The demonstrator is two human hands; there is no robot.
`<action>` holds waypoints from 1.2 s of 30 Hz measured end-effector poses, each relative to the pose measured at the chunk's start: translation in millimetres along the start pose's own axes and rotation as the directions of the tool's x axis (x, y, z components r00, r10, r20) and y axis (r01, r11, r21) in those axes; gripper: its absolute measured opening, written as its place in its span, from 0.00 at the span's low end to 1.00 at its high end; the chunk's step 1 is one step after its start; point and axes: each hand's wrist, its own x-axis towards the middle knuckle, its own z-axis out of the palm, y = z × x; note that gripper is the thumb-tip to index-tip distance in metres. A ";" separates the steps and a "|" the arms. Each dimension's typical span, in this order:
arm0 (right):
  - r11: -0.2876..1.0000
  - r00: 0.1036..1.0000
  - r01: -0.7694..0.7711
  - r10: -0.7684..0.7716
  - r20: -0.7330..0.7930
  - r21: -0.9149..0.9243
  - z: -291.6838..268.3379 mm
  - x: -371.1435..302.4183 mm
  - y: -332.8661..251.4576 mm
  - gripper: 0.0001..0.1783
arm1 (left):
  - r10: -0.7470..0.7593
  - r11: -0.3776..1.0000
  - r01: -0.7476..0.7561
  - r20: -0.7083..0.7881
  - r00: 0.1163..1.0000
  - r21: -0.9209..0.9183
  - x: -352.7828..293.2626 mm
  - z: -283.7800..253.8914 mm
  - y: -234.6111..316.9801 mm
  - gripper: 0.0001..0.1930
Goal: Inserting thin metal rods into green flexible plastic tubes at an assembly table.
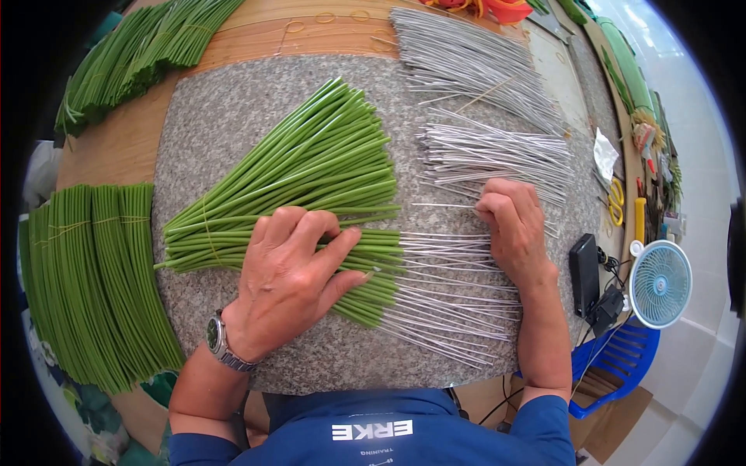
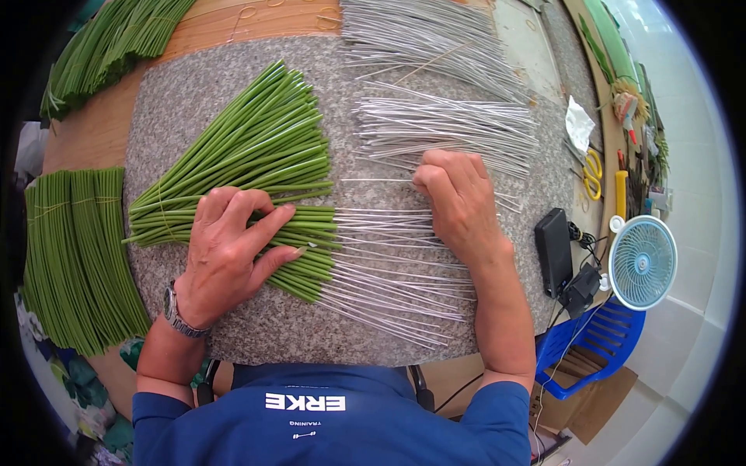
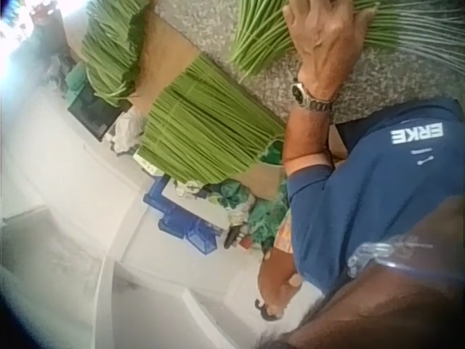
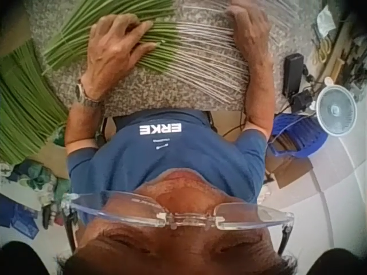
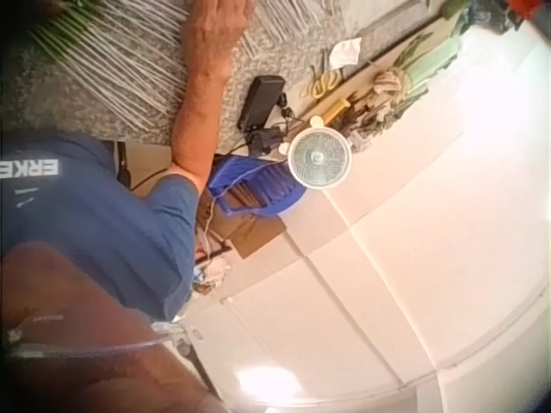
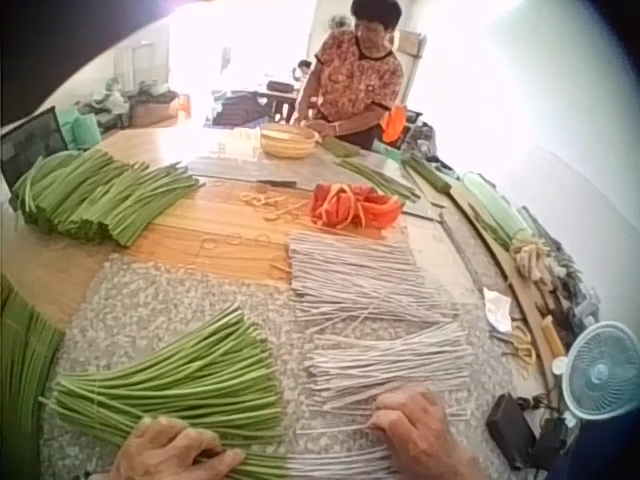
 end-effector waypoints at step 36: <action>0.984 0.994 0.079 -0.089 0.063 0.158 -1.8 2.1 -23.7 0.14 | 0.018 1.000 -0.018 -0.008 1.000 0.012 4.2 2.5 2.2 0.26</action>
